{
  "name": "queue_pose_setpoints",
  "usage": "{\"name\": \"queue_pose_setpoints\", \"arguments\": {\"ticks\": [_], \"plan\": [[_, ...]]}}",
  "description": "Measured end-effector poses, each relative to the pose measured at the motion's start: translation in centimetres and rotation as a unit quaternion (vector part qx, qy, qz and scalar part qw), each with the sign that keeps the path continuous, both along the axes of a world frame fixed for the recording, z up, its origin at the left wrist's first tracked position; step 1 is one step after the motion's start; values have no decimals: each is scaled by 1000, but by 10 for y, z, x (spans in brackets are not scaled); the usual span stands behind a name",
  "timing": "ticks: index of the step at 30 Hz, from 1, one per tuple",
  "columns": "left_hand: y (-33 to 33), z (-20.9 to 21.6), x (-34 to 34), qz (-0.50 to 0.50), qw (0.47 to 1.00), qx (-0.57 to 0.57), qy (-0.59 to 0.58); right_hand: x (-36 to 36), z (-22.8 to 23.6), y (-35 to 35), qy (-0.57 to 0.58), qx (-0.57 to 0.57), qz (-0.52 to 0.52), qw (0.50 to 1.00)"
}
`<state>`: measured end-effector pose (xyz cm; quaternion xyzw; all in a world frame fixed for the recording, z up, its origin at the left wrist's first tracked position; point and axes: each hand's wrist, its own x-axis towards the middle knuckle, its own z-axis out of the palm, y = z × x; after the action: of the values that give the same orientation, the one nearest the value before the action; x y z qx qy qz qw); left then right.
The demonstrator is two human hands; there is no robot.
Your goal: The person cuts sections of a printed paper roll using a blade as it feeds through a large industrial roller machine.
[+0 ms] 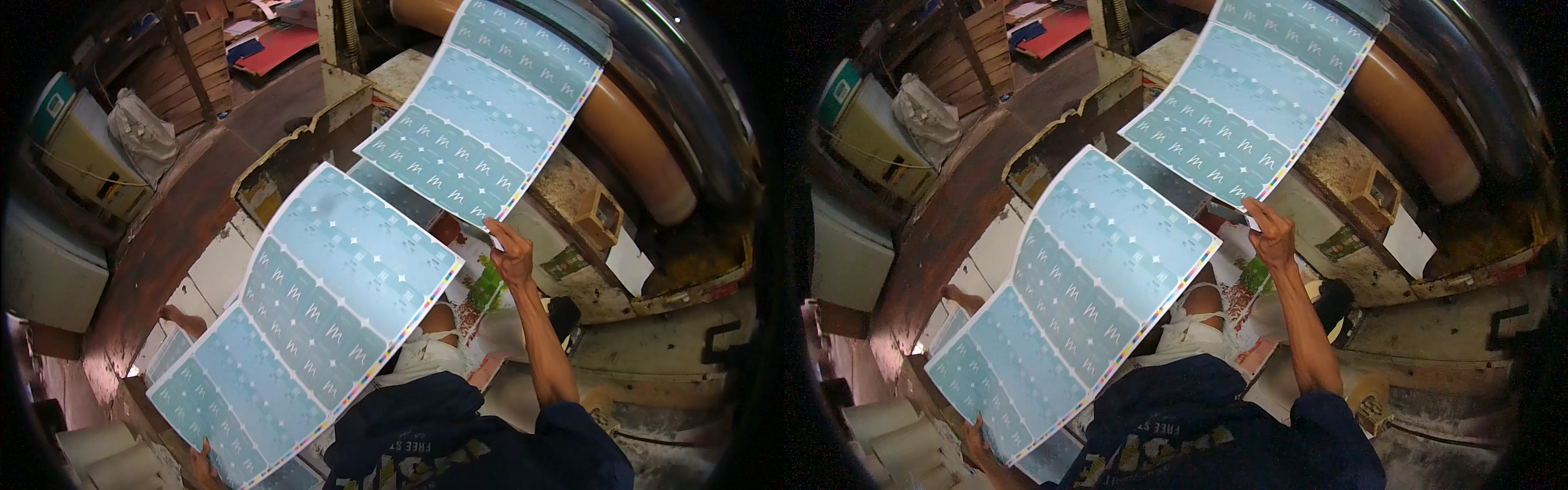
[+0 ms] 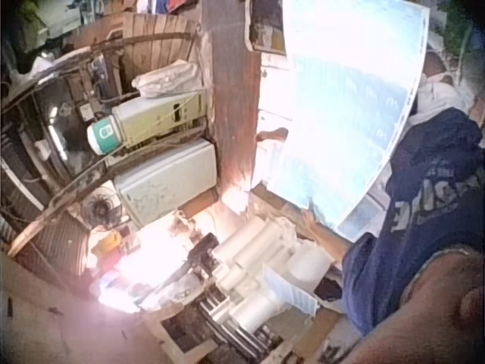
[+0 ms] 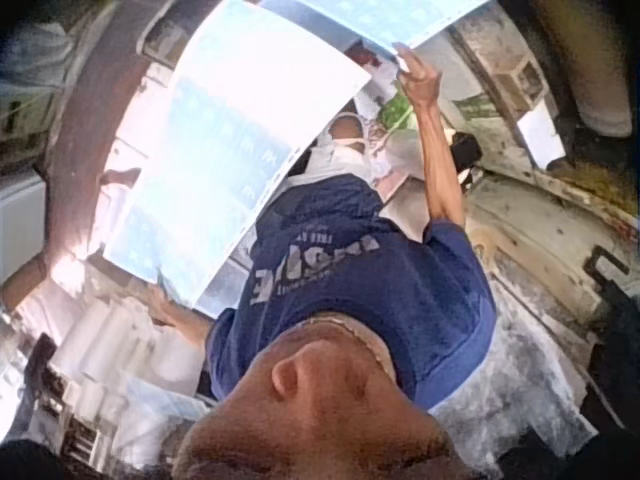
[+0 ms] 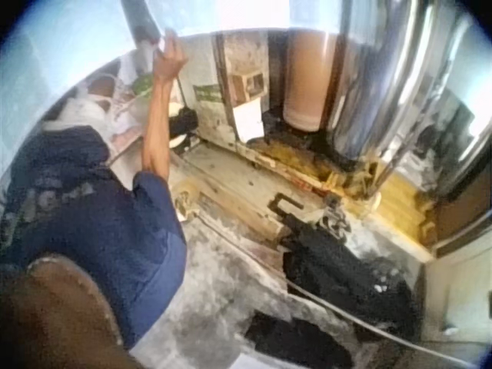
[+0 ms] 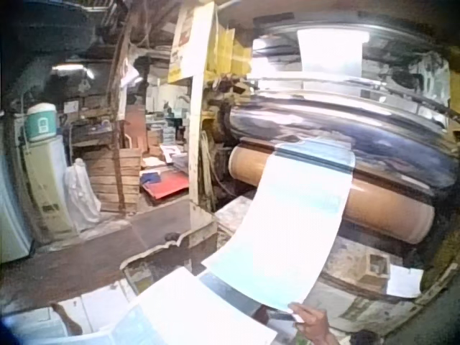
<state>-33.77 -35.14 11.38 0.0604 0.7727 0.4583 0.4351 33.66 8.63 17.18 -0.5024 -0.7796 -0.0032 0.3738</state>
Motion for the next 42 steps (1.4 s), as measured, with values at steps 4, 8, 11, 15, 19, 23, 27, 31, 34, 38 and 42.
{"name": "queue_pose_setpoints", "arguments": {"ticks": [4, 8, 11, 15, 19, 23, 27, 31, 34, 38, 42], "plan": [[37, -34, -25, 21, 998, -17, 64, -49, 10, -26, 13, -2, -35, 999], [77, -103, -31, 54, 996, 56, 49, -95, 20, -49, 99, 23, -65, 993], [134, -146, -6, 47, 993, 83, 63, -125, 33, -80, 201, -33, -121, 972], [163, -234, -18, 30, 976, 190, 98, -158, 26, -106, 277, -69, -131, 950], [205, -271, 12, 46, 976, 201, 66, -171, 0, -141, 329, -111, -171, 922], [232, -261, 4, -15, 940, 223, 259, -178, 5, -153, 342, -167, -149, 913], [241, -223, 27, -20, 926, 57, 373, -167, -17, -160, 284, -186, -140, 930], [225, -206, 56, -78, 876, -82, 469, -194, -22, -172, 265, -229, -99, 931], [251, -184, 123, -285, 830, -334, 345, -189, -18, -176, 265, -229, -99, 931], [241, -221, 145, -281, 804, -437, 289, -189, 7, -187, 195, -243, -88, 946], [228, -261, 132, -187, 827, -367, 383, -201, 33, -183, 183, -202, -15, 962]]}}
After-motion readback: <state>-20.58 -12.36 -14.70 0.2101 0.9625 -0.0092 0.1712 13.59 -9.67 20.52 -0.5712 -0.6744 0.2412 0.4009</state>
